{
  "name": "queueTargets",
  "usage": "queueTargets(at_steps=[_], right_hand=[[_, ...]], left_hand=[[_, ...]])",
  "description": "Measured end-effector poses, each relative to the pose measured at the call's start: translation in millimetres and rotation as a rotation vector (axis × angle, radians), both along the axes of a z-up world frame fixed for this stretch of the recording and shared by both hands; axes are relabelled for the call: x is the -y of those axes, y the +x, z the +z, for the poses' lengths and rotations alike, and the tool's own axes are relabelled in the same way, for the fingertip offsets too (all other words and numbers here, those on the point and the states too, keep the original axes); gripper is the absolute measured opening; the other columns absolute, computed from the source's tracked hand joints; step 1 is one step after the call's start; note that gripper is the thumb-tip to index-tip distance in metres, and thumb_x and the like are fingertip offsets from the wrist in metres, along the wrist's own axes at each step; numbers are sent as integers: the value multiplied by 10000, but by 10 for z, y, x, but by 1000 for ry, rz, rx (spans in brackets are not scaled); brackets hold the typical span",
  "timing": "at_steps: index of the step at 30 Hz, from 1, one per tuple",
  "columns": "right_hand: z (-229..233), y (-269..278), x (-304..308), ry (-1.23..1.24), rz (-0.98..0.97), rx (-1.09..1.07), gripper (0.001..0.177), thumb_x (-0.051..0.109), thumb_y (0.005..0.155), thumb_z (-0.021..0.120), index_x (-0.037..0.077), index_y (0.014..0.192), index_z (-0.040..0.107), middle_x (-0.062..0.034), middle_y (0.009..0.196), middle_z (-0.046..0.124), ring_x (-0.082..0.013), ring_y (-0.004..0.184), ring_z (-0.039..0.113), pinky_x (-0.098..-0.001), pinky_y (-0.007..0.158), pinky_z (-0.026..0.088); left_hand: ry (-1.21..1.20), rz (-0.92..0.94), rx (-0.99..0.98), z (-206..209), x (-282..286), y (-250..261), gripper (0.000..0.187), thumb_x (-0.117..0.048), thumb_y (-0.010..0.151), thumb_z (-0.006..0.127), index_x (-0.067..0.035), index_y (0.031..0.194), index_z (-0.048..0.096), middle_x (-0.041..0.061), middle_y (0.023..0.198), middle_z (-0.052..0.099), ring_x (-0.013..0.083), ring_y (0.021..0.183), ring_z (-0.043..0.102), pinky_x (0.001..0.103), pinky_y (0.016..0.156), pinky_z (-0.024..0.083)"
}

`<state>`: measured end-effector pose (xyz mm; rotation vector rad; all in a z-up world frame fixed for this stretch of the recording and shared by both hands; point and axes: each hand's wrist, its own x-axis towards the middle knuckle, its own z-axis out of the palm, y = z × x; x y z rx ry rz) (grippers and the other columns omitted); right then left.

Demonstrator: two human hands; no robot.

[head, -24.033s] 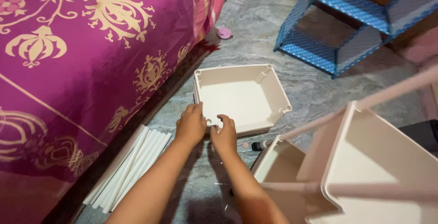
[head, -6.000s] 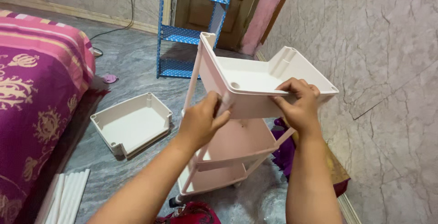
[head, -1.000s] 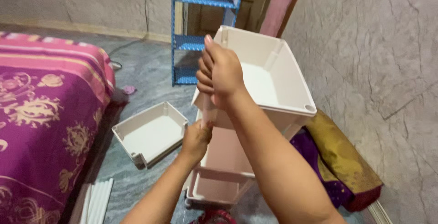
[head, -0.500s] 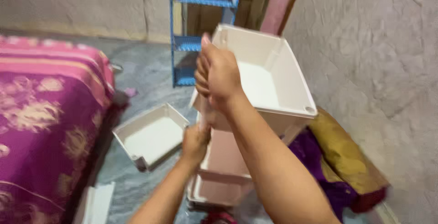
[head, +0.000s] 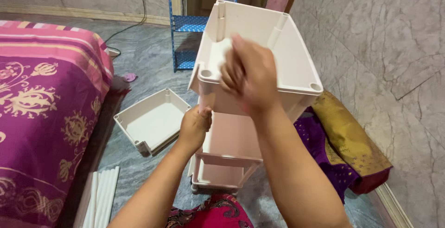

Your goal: The person assembles a pink plastic storage cart by inserting vertical poles into the base and stacking white trays on top. They secure each tray by snapping it into place on the poles.

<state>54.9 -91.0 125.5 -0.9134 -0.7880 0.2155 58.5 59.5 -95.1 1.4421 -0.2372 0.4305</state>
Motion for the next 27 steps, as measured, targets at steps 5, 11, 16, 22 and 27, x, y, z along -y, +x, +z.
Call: queueTargets(at_steps=[5,11,16,22,27], right_hand=[[-368,-366,401,-250,-854,329,349,129,1055,590,78,726,485,2,627,477,-69,547,436,-235,508,359],[-574,-213,606,-179,-816,213,319,112,1036,588,80,732,496,14,628,493,-67,537,448,-239,502,372],[-585,23,718,-167,-802,190,339,112,1031,596,88,710,489,17,642,495,-76,555,471,-246,515,389],[-622,149,746,-271,-852,135,266,144,1006,621,98,759,538,24,670,544,-71,579,504,-242,529,431],[-971,-49,488,-383,-966,215,90,86,962,678,49,899,625,-15,763,624,-104,685,576,-251,625,482]], left_hand=[[8,36,-54,50,36,-16,589,-631,971,528,-79,765,533,-18,614,489,89,540,432,280,491,363],[117,156,-32,122,111,-33,614,-627,998,494,-73,736,520,-6,595,515,95,542,473,284,502,402],[158,206,-73,221,241,5,604,-621,984,501,-71,737,524,6,580,524,106,536,495,299,506,420],[218,225,-84,316,377,34,607,-611,1015,464,-51,799,551,36,630,553,136,595,539,318,568,451],[300,351,31,335,361,-150,424,-426,1038,512,-41,1201,579,107,966,666,208,879,649,352,790,512]])
